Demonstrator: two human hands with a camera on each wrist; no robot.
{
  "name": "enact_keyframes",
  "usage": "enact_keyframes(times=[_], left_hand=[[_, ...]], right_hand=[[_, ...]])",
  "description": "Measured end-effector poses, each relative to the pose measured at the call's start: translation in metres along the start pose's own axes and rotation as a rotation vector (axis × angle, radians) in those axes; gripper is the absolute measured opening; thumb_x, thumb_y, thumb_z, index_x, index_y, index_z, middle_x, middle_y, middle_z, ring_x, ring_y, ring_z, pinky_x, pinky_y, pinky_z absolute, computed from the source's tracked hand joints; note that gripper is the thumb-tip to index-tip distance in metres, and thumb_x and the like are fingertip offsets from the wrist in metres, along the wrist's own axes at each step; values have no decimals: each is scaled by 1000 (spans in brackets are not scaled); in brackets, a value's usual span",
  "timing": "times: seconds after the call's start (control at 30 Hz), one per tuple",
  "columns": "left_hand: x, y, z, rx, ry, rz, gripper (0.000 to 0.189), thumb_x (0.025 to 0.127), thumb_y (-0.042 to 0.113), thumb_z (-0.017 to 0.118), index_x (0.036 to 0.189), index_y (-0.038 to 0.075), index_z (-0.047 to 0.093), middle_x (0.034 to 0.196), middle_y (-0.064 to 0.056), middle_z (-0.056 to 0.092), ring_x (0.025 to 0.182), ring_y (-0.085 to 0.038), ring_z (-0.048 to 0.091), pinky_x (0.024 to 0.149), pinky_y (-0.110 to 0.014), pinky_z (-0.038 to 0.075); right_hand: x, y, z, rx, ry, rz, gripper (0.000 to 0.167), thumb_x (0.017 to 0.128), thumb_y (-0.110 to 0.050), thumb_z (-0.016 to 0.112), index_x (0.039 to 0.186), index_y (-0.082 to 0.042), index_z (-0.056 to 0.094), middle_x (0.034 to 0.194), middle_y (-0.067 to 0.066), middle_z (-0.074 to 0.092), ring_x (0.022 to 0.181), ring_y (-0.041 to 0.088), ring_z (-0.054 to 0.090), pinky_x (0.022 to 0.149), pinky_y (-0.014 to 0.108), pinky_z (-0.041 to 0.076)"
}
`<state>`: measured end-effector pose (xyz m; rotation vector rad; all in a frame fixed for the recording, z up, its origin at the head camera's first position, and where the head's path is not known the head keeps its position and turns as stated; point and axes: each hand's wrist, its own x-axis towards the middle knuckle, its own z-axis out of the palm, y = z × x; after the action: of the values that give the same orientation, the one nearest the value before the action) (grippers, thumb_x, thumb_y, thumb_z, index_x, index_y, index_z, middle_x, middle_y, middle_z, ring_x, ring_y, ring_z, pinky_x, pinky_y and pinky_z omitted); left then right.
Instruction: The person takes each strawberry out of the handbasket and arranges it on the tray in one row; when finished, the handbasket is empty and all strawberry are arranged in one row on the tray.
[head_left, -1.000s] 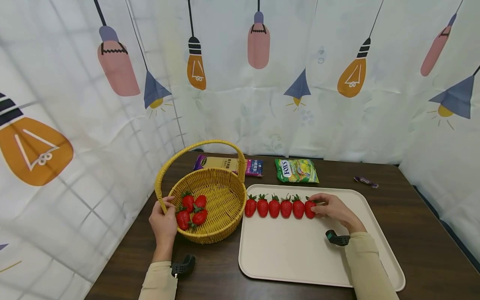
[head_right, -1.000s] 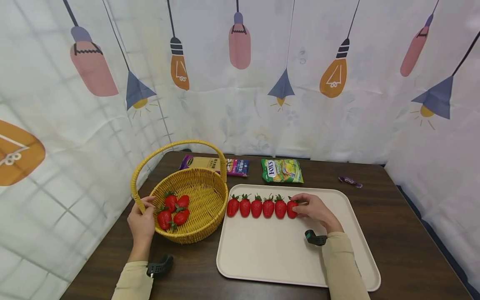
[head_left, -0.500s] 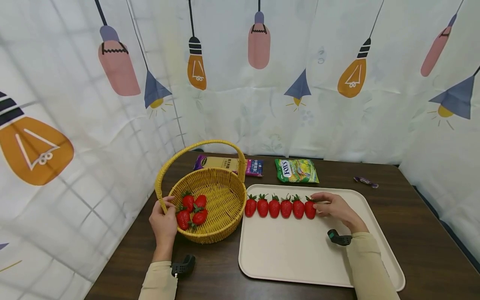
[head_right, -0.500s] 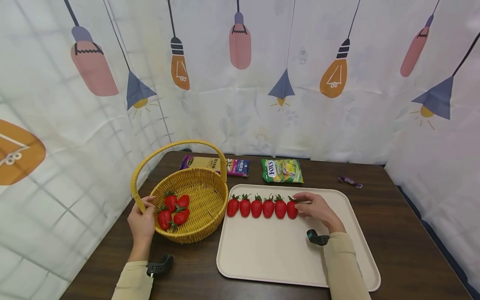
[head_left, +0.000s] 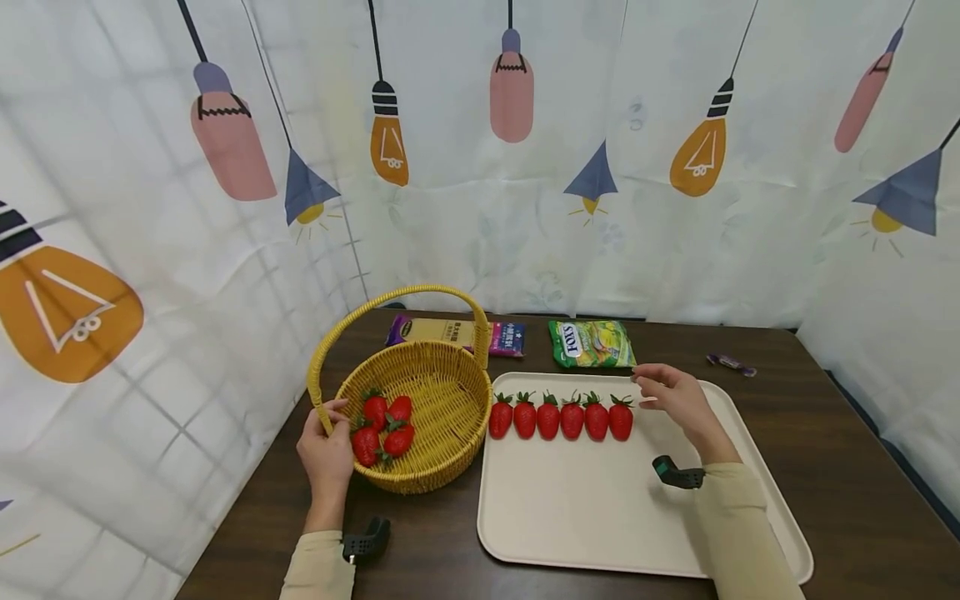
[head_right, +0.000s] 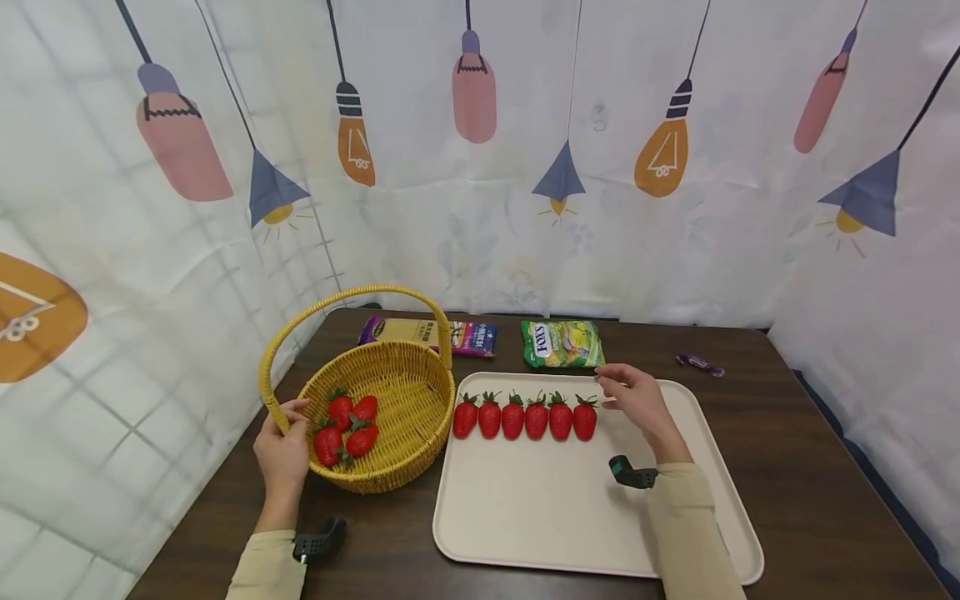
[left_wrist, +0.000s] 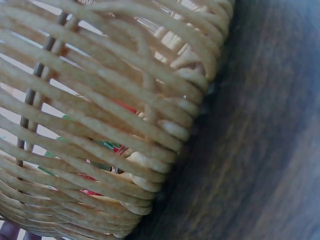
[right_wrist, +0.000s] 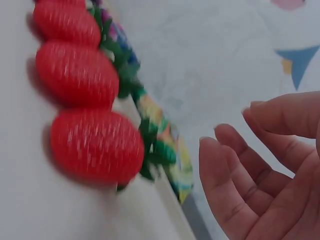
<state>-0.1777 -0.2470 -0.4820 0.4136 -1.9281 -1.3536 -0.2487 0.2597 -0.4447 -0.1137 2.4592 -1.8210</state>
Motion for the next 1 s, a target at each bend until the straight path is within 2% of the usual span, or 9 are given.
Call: enact_keyframes(times=[0.07, 0.23, 0.37, 0.5, 0.63, 0.73, 0.87, 1.0], left_hand=[[0, 0, 0, -4, -3, -1, 11, 90, -2, 53, 94, -4, 63, 106, -12, 70, 79, -7, 53, 58, -18, 35], [-1, -2, -1, -3, 7, 7, 8, 89, -3, 53, 91, -4, 62, 106, -9, 71, 75, -6, 52, 56, -19, 33], [0, -3, -1, -5, 9, 24, 9, 89, -3, 54, 90, -4, 62, 104, -10, 71, 66, -8, 46, 54, -20, 31], [2, -4, -1, -11, 5, 30, 8, 89, -4, 53, 88, -3, 61, 105, -10, 72, 69, -6, 50, 54, -20, 32], [4, 0, -1, -21, 17, 34, 7, 88, -6, 54, 86, -3, 59, 106, -9, 72, 81, -3, 55, 59, -18, 35], [3, 2, 0, -27, 4, 26, 7, 89, -5, 53, 87, -4, 60, 107, -9, 71, 78, -4, 54, 57, -19, 34], [1, 2, 1, -31, -10, 3, 8, 90, -4, 52, 89, -5, 61, 109, -8, 71, 80, -7, 54, 55, -20, 33], [2, 2, 0, -39, 1, -1, 8, 89, -5, 52, 88, -6, 60, 108, -10, 71, 94, -14, 58, 60, -19, 36]], right_hand=[[2, -5, 6, 26, -20, -9, 48, 99, -29, 56, 133, 5, 50, 129, 26, 55, 104, 35, 52, 83, 33, 55], [2, -27, 31, 66, -113, -43, 42, 99, -26, 57, 129, 3, 54, 125, 22, 57, 105, 38, 54, 85, 39, 54], [1, -47, 61, 81, -194, -74, 35, 98, -21, 57, 125, 2, 57, 122, 20, 59, 105, 43, 55, 87, 48, 52], [2, -65, 98, 93, -271, -109, 30, 97, -19, 58, 122, -2, 60, 121, 20, 61, 105, 41, 56, 89, 55, 50], [4, -77, 136, 140, -324, -139, 27, 97, -18, 59, 120, -3, 61, 119, 18, 63, 106, 36, 58, 89, 53, 50], [6, -83, 162, 178, -341, -139, 26, 97, -15, 59, 119, -2, 62, 118, 17, 63, 105, 32, 61, 88, 50, 52], [6, -88, 194, 190, -376, -129, 25, 97, -14, 59, 118, -2, 63, 119, 16, 64, 104, 26, 62, 86, 42, 54], [5, -93, 222, 174, -410, -122, 26, 97, -13, 59, 119, -1, 63, 117, 13, 65, 107, 32, 61, 85, 36, 54]])
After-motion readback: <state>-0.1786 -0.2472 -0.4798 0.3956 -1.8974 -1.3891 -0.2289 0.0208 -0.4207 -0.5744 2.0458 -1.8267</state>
